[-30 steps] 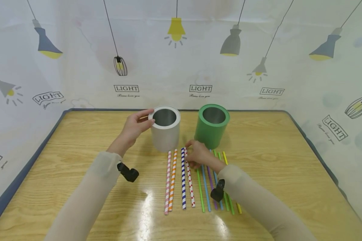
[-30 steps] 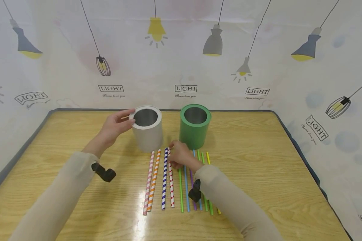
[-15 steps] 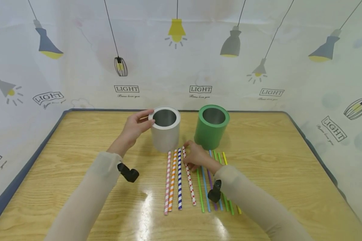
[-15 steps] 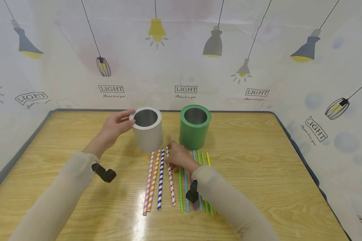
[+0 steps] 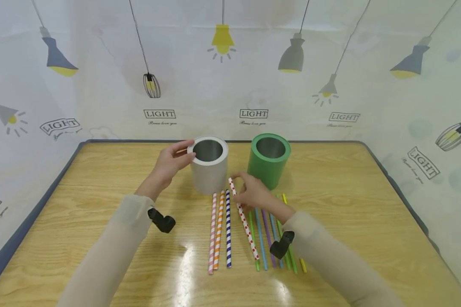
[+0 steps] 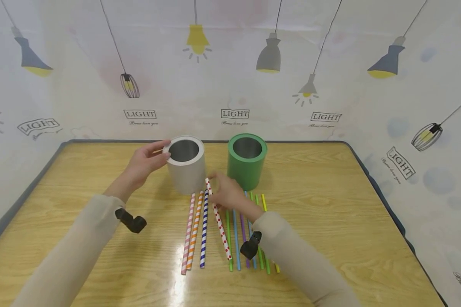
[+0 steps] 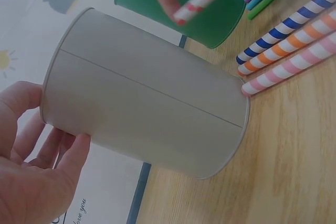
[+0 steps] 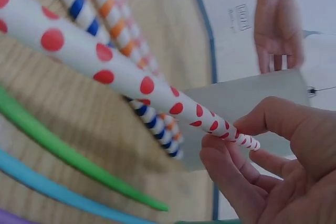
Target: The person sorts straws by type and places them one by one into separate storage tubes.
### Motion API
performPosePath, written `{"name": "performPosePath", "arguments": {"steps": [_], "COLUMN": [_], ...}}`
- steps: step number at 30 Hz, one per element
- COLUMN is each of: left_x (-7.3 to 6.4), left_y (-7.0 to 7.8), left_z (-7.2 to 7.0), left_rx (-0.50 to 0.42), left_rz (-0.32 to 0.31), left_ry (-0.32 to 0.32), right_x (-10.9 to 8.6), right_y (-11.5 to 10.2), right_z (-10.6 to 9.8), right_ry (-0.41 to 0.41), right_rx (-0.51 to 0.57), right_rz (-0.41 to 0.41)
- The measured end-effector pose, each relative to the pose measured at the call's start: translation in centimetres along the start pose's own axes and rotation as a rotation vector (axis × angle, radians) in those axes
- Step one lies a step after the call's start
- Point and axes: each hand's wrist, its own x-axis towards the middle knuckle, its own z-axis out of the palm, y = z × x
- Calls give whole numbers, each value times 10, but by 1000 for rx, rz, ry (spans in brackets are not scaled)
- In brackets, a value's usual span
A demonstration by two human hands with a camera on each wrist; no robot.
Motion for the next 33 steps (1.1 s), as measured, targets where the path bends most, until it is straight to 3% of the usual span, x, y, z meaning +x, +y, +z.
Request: {"name": "performPosePath", "arguments": {"steps": [13,26,33], "left_x": [-2,-1,-1], "left_y": [2,0,0], "left_z": [0,2,2], "left_rx": [-15,-28,-62], "left_rz": [-4,-1,5], "left_ry": [0,28,16], "right_x": [-12,27,52], "right_y": [-54,-123,-144], "right_z": [-44,-70,-77], "right_ry": [54,236,314], "right_rx": [91,222,265], "right_rz": [-333,-515,-573]}}
